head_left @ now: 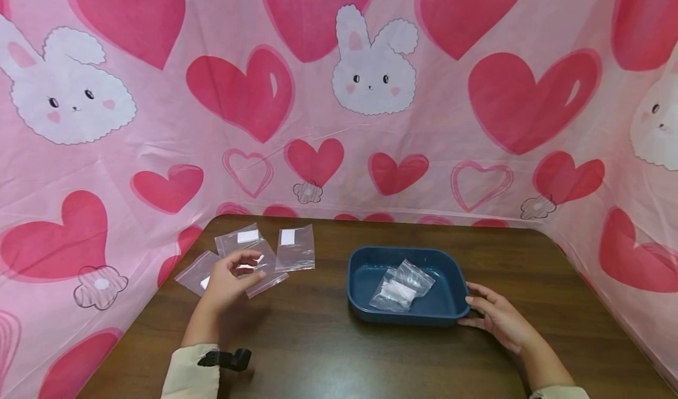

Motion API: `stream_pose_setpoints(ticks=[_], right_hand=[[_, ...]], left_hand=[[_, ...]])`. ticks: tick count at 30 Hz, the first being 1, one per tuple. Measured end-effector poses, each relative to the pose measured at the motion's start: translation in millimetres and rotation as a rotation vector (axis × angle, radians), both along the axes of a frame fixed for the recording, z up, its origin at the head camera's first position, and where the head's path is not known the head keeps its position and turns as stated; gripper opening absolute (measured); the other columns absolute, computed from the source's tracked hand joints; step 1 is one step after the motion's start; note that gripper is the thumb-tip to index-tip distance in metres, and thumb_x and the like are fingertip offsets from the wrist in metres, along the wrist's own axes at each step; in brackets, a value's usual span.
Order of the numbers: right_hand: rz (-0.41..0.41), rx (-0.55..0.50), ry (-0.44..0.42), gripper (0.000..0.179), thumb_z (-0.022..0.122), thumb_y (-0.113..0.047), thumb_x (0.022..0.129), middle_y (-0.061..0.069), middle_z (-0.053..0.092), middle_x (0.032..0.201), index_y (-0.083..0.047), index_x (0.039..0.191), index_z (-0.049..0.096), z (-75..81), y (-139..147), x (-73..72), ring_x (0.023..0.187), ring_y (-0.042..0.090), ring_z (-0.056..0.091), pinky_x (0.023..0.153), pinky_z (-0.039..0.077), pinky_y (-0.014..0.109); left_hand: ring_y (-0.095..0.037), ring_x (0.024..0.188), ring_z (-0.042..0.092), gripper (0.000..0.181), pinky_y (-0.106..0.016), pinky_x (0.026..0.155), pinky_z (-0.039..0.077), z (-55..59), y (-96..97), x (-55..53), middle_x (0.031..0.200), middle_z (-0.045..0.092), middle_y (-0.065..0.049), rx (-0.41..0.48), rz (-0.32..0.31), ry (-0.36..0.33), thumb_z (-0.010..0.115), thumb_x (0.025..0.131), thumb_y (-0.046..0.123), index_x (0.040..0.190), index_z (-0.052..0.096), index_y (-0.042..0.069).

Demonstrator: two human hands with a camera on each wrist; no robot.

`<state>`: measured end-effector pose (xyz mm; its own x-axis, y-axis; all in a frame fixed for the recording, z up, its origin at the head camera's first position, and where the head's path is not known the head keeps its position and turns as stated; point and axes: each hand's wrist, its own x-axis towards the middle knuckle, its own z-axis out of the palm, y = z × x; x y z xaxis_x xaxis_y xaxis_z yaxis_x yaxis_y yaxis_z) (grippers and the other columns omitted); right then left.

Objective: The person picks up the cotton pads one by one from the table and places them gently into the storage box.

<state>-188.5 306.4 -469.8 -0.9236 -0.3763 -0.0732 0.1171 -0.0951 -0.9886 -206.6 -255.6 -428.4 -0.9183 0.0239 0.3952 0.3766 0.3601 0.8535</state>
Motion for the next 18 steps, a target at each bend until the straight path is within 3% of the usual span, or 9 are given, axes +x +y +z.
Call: stream_pose_setpoints(ticks=[6, 10, 13, 18], right_hand=[[0.016, -0.008, 0.012, 0.043, 0.043, -0.011, 0.105, -0.003, 0.055, 0.124, 0.005, 0.144, 0.033, 0.5, 0.0, 0.8, 0.106, 0.02, 0.063, 0.089, 0.052, 0.048], [0.001, 0.005, -0.002, 0.047, 0.043, -0.012, 0.105, -0.003, 0.054, 0.125, 0.008, 0.145, 0.029, 1.6, -0.6, 1.0, 0.106, 0.02, 0.063, 0.089, 0.052, 0.049], [-0.008, 0.011, -0.016, 0.048, 0.044, -0.013, 0.104, -0.002, 0.053, 0.126, 0.007, 0.145, 0.03, 2.1, -1.2, 1.0, 0.106, 0.02, 0.063, 0.089, 0.051, 0.05], [0.0, 0.002, -0.01, 0.045, 0.043, -0.012, 0.105, -0.003, 0.054, 0.125, 0.005, 0.144, 0.032, 2.0, -0.8, 1.1, 0.105, 0.021, 0.063, 0.089, 0.052, 0.049]], left_hand=[[-0.018, 0.095, 0.061, 0.042, -0.029, 0.085, 0.053, -5.6, -17.2, 2.2, 0.104, 0.064, -0.007, 0.007, -0.006, 0.031, 0.08, 0.076, -0.001, 0.115, 0.064, -0.004], [-0.011, 0.094, 0.06, 0.044, -0.026, 0.084, 0.052, -9.3, -27.8, 3.9, 0.103, 0.064, -0.001, -0.002, -0.002, 0.019, 0.078, 0.077, -0.002, 0.118, 0.062, -0.007], [-0.006, 0.093, 0.059, 0.045, -0.024, 0.084, 0.052, -12.8, -35.5, 5.6, 0.102, 0.064, 0.003, -0.009, 0.027, -0.003, 0.078, 0.078, 0.0, 0.119, 0.06, -0.009], [-0.009, 0.092, 0.06, 0.042, -0.021, 0.081, 0.052, -19.0, -42.9, 7.8, 0.099, 0.064, 0.007, 0.027, 0.088, -0.012, 0.077, 0.08, -0.001, 0.117, 0.061, -0.009]])
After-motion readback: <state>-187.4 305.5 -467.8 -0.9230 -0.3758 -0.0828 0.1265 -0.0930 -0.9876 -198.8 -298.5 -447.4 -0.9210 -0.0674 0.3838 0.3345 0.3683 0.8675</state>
